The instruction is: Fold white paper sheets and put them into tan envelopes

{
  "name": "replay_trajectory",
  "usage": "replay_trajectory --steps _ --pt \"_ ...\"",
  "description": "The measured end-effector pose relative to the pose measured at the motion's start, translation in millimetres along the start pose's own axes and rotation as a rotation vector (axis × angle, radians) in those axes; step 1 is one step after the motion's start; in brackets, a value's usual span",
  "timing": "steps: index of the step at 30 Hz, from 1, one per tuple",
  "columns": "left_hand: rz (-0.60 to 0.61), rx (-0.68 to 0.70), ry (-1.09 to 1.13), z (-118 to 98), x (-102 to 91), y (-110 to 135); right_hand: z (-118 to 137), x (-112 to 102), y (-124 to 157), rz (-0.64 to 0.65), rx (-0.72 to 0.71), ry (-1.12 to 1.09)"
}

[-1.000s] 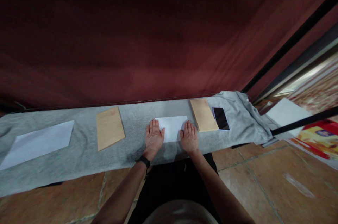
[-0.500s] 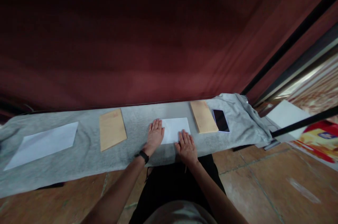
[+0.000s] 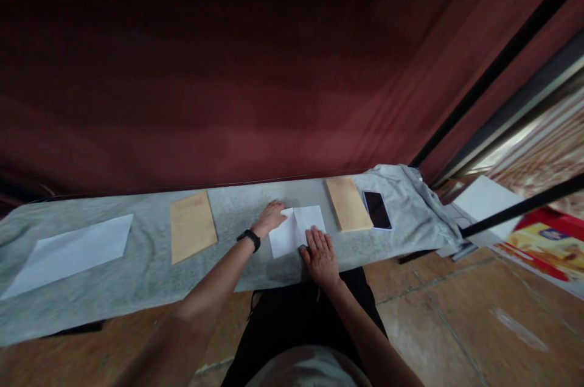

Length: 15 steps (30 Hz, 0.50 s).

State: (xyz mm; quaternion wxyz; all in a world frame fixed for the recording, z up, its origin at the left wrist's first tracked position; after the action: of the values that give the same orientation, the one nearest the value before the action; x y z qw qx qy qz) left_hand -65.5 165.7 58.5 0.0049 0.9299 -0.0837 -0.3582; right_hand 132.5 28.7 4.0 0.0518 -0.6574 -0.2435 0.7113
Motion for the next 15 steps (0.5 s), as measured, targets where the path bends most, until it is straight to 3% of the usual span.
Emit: replay_trajectory --steps 8,15 --pt "0.020 -0.169 0.431 26 -13.3 25 -9 -5 -4 0.051 -0.028 -0.101" --pt "0.056 -0.242 0.801 29 -13.7 68 -14 -12 -23 0.029 0.003 -0.210"
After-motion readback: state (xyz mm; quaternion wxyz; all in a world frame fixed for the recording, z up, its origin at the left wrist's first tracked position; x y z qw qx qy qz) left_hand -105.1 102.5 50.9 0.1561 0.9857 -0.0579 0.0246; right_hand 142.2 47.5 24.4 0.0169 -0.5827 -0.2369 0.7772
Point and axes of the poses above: each hand's wrist, its own y-axis away from the middle knuckle, its own x-axis out of the palm, z = x × y, the point moved 2 cm from there along -y, towards the middle knuckle, and after that the axes turned 14 degrees about y, right-handed, at the moved point
